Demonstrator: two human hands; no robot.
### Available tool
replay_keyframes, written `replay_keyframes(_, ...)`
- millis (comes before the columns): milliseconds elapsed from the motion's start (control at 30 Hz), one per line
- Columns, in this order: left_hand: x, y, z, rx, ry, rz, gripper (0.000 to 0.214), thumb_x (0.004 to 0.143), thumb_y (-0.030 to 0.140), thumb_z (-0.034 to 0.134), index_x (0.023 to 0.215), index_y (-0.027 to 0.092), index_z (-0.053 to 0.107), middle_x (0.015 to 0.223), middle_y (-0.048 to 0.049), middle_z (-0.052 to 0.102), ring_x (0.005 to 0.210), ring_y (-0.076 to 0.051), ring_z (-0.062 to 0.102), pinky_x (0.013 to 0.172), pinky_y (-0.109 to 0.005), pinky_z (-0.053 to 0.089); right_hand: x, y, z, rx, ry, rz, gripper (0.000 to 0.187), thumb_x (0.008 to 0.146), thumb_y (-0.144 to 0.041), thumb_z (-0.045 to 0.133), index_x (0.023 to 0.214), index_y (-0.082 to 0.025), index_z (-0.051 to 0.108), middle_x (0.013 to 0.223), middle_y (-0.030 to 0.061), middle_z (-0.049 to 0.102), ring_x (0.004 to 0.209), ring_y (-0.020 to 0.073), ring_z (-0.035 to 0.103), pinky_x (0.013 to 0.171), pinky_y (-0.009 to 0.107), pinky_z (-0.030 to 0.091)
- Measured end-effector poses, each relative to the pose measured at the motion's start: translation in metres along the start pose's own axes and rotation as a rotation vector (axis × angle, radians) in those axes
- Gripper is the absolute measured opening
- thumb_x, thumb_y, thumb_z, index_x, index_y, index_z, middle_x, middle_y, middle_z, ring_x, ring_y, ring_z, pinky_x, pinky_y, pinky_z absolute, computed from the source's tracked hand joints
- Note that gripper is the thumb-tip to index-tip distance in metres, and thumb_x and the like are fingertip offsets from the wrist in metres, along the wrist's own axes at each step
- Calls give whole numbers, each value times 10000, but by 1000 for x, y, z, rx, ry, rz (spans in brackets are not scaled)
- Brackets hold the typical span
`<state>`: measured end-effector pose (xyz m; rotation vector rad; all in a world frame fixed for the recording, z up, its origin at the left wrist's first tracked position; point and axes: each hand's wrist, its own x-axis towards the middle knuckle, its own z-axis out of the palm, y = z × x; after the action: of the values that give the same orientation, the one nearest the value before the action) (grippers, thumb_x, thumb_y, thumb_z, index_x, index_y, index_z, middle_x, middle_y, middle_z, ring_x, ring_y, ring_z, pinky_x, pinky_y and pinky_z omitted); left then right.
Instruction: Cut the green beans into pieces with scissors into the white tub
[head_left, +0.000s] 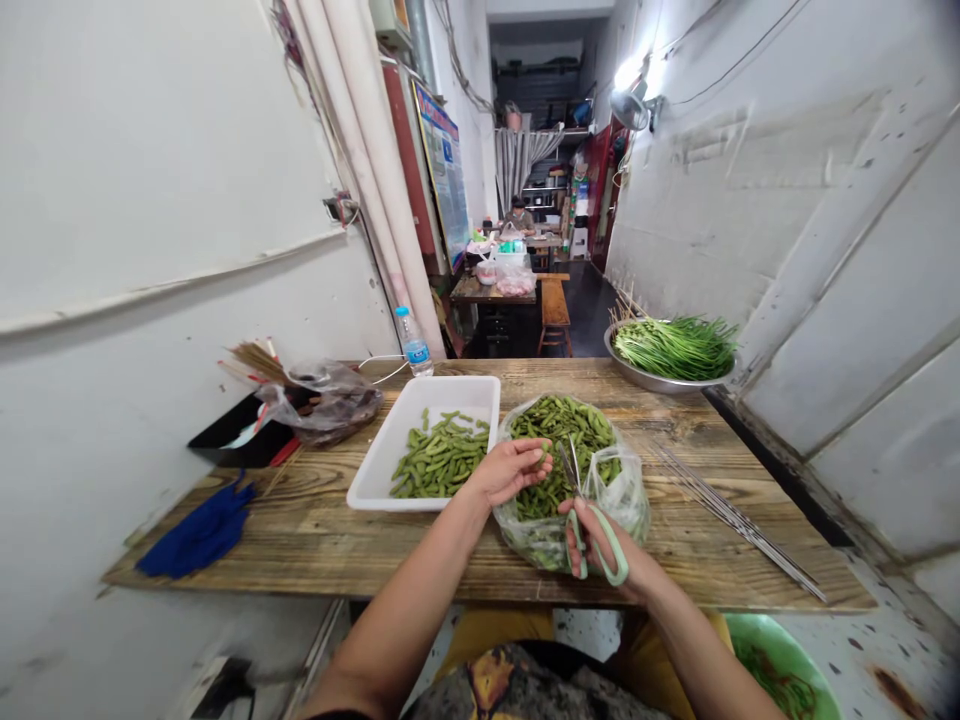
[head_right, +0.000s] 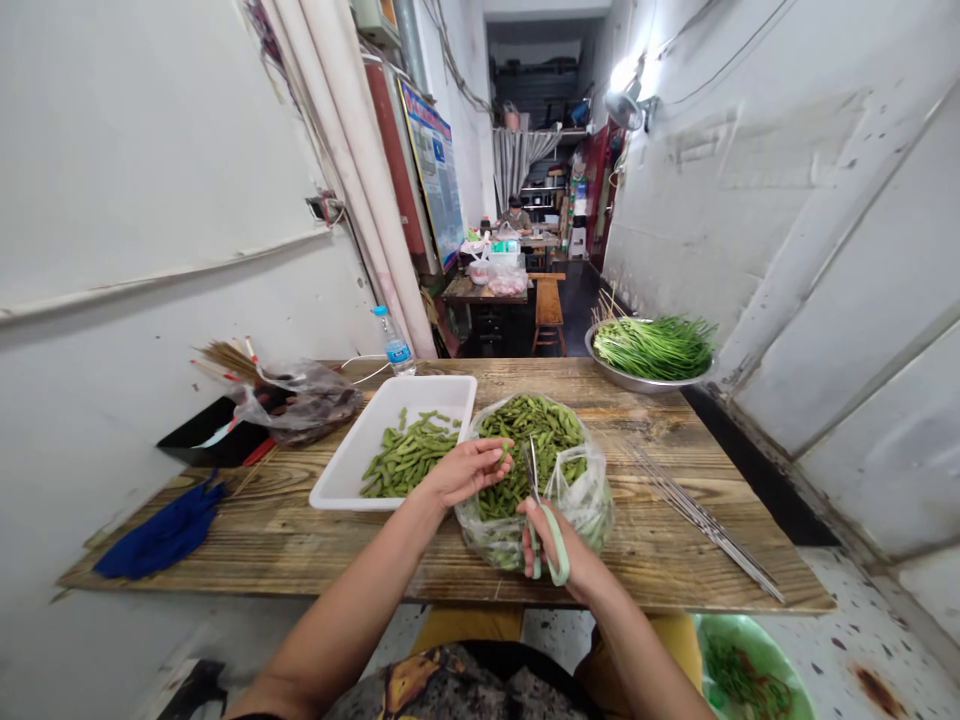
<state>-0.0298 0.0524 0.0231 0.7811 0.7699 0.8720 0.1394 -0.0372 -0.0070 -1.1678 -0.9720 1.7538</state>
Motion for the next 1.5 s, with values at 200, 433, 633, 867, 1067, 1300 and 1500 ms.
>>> replay_keyframes(200,8,-11,4,185,320,314,235,626,269,749,788,148,627,766,-25,661,687,-109,599,625,-210,458,0,0,0,22,-34,5,471,783,-641,515,971,-209,515,601,-51,518,453,101,498,427,234,457)
replay_keyframes(433,6,-19,20,24,310,258,213,638,218,719,769,144,569,623,6,601,559,-107,608,581,-238,496,-2,-5,5,-12,-4,19,476,759,-640,545,939,-200,511,584,-54,519,417,94,483,394,225,447)
replay_keyframes(633,-1,-31,29,81,332,257,246,605,245,743,709,150,541,607,-20,656,564,-124,628,604,-251,507,-3,-11,10,-72,22,10,467,748,-657,538,890,-212,512,552,-65,508,381,87,471,355,209,411)
replay_keyframes(867,-2,-40,31,155,356,250,208,610,238,717,697,157,546,600,-30,669,582,-144,638,629,-271,500,-1,-12,13,-33,45,8,443,734,-638,565,834,-211,503,500,-77,467,334,81,402,298,218,388)
replay_keyframes(1067,-9,-6,-15,657,745,572,125,696,221,597,810,172,588,755,-40,662,727,-177,622,757,-333,485,1,-8,7,-49,56,9,457,733,-642,566,873,-212,503,526,-66,480,359,86,434,327,221,414)
replay_keyframes(1300,-7,23,-25,1597,675,654,246,771,161,559,968,216,696,1176,-112,597,1107,-286,497,943,-460,336,0,-8,-4,119,34,35,427,778,-639,517,903,-231,519,614,-15,517,477,131,498,453,289,467)
replay_keyframes(1500,31,-16,-6,1678,-7,506,150,754,159,613,867,196,704,962,-78,691,986,-236,580,909,-380,376,-6,-9,-6,110,52,22,429,771,-624,540,912,-221,503,585,-37,508,450,120,483,424,271,451)
